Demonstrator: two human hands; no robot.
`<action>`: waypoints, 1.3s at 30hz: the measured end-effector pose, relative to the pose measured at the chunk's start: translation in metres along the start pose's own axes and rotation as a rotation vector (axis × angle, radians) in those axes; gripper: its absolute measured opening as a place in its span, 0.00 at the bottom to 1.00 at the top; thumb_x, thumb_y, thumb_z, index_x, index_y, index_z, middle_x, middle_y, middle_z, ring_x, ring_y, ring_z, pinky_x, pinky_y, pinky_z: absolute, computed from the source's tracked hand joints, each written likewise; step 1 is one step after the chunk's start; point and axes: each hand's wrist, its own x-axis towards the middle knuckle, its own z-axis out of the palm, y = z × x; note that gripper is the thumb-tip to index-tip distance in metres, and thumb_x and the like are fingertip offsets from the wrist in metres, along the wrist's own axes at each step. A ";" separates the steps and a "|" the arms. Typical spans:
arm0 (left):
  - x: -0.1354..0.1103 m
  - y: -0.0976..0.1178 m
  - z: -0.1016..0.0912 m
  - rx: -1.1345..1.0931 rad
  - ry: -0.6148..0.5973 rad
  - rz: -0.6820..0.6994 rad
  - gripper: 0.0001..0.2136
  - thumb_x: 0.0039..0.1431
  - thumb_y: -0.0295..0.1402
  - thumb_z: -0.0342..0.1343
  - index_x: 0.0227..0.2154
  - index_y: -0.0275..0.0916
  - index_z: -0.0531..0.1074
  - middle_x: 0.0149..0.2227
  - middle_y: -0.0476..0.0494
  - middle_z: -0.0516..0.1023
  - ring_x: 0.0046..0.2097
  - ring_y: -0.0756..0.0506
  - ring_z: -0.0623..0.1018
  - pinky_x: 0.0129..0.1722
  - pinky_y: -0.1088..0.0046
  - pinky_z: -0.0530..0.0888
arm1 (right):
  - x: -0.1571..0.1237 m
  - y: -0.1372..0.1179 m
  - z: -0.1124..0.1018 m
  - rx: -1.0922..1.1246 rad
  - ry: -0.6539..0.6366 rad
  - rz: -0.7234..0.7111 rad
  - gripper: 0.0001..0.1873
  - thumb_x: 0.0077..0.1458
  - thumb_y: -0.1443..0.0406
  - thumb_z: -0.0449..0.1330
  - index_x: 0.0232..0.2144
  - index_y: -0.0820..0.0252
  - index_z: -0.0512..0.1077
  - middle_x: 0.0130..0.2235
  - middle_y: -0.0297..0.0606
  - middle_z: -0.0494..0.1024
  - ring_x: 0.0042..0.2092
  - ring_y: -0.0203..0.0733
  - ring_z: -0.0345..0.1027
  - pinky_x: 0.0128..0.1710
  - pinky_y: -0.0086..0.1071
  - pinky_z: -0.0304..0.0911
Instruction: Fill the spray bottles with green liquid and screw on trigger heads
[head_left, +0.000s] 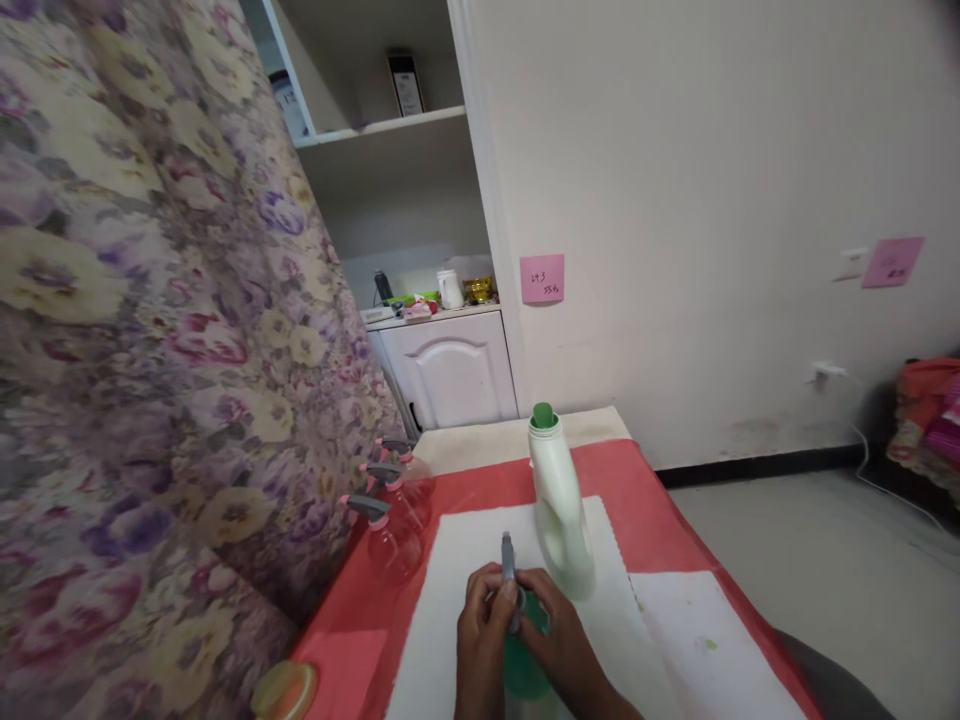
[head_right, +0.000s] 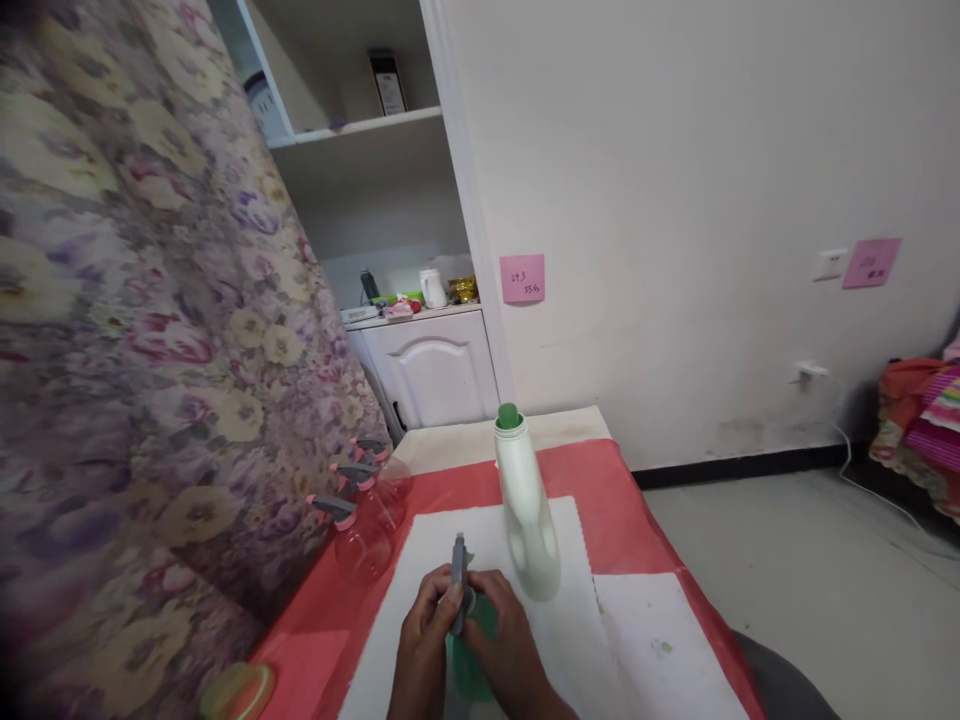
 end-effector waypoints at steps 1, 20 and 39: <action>0.000 0.000 0.000 0.001 0.009 0.005 0.14 0.54 0.47 0.60 0.30 0.41 0.75 0.40 0.45 0.74 0.45 0.41 0.74 0.45 0.70 0.71 | 0.000 0.000 -0.001 0.001 -0.012 0.002 0.10 0.51 0.67 0.59 0.38 0.57 0.73 0.40 0.39 0.76 0.45 0.46 0.71 0.48 0.38 0.65; 0.000 -0.002 0.002 0.059 0.061 0.006 0.14 0.54 0.48 0.59 0.30 0.41 0.74 0.40 0.45 0.74 0.44 0.42 0.75 0.44 0.70 0.71 | 0.004 -0.002 0.000 -0.045 0.054 0.009 0.03 0.53 0.64 0.62 0.31 0.56 0.71 0.35 0.35 0.75 0.40 0.45 0.72 0.43 0.35 0.66; -0.004 0.004 0.006 0.056 0.084 -0.001 0.14 0.54 0.47 0.59 0.30 0.41 0.72 0.40 0.45 0.74 0.44 0.42 0.74 0.44 0.71 0.71 | 0.000 -0.005 0.000 -0.069 0.020 -0.020 0.06 0.51 0.68 0.58 0.34 0.56 0.72 0.37 0.35 0.75 0.41 0.44 0.70 0.44 0.36 0.65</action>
